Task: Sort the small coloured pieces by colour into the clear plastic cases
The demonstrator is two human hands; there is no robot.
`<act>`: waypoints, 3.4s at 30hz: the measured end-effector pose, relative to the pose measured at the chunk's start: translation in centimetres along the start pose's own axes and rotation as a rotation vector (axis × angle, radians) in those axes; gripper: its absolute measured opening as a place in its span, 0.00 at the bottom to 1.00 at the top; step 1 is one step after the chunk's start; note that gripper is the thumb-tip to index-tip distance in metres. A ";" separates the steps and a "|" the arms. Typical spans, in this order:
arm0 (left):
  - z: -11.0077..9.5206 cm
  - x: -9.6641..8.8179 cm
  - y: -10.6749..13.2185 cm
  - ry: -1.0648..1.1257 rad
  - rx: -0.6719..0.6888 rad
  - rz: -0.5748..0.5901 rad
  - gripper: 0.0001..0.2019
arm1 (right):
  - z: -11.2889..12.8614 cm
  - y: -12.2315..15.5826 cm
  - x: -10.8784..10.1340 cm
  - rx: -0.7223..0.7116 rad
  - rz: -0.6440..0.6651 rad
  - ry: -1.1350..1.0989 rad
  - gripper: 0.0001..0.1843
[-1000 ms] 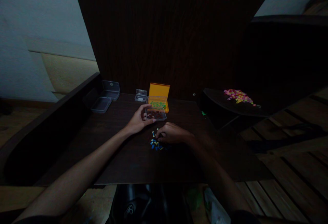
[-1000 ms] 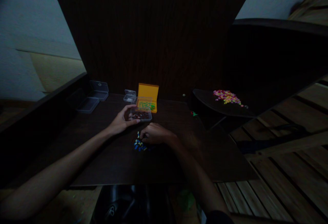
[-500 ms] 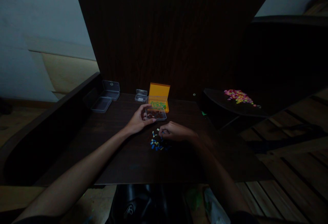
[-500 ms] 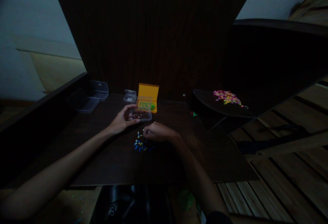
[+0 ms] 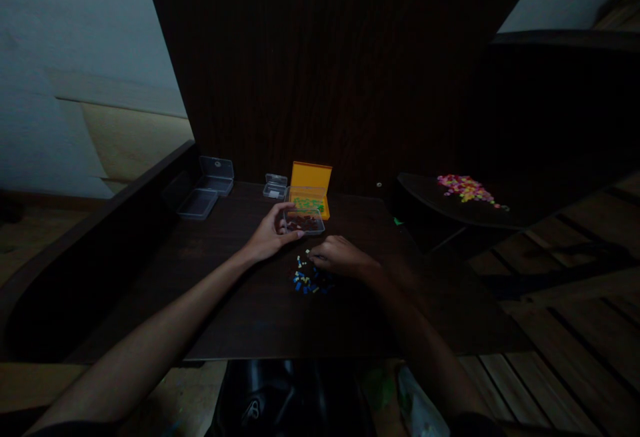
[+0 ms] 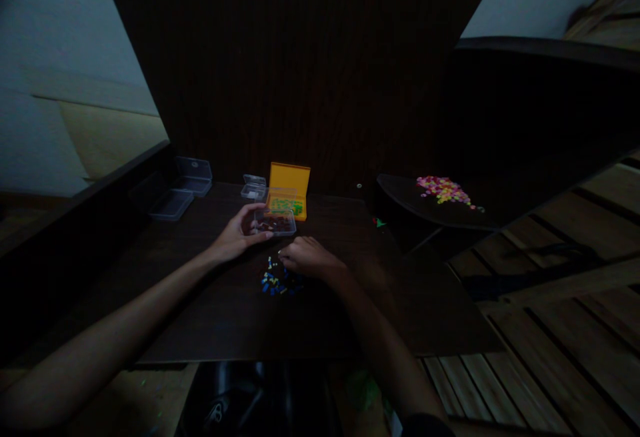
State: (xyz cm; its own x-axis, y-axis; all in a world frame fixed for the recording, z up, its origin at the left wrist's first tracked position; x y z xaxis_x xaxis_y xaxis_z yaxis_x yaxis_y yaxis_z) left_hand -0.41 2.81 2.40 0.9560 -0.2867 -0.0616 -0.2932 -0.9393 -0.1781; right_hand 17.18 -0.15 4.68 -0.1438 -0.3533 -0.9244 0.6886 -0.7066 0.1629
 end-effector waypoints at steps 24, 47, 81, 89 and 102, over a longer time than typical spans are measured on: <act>-0.3 0.0 0.1 -0.033 -0.002 -0.002 0.35 | 0.6 0.0 0.3 -0.168 -0.002 -0.258 0.07; 0.0 -0.1 0.0 -0.030 0.010 0.004 0.34 | 0.4 0.5 -0.4 -0.099 0.030 -0.260 0.09; -0.2 0.0 0.1 -0.051 -0.016 0.006 0.34 | 0.4 0.5 -0.5 0.050 -0.008 -0.192 0.09; -0.4 0.1 0.2 -0.032 -0.013 0.004 0.34 | 0.1 0.3 -0.3 0.050 0.008 -0.195 0.09; -0.4 0.1 0.1 -0.028 -0.020 0.006 0.34 | 0.0 0.1 -0.1 -0.010 0.018 -0.224 0.09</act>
State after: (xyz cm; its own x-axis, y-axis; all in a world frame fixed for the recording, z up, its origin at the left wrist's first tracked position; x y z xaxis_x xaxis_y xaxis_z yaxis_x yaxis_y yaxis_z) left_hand -0.38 2.59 2.73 0.9535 -0.2877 -0.0898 -0.2988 -0.9412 -0.1577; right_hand 17.30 -0.19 4.83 -0.2848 -0.4942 -0.8214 0.6995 -0.6930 0.1744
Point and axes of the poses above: each hand's wrist, its own y-axis away from the middle knuckle, its own x-axis out of the palm, z = x × y, the point moved 2 cm from there along -y, towards the middle knuckle, and after that the axes turned 12 degrees about -y, right-handed, at the moved point
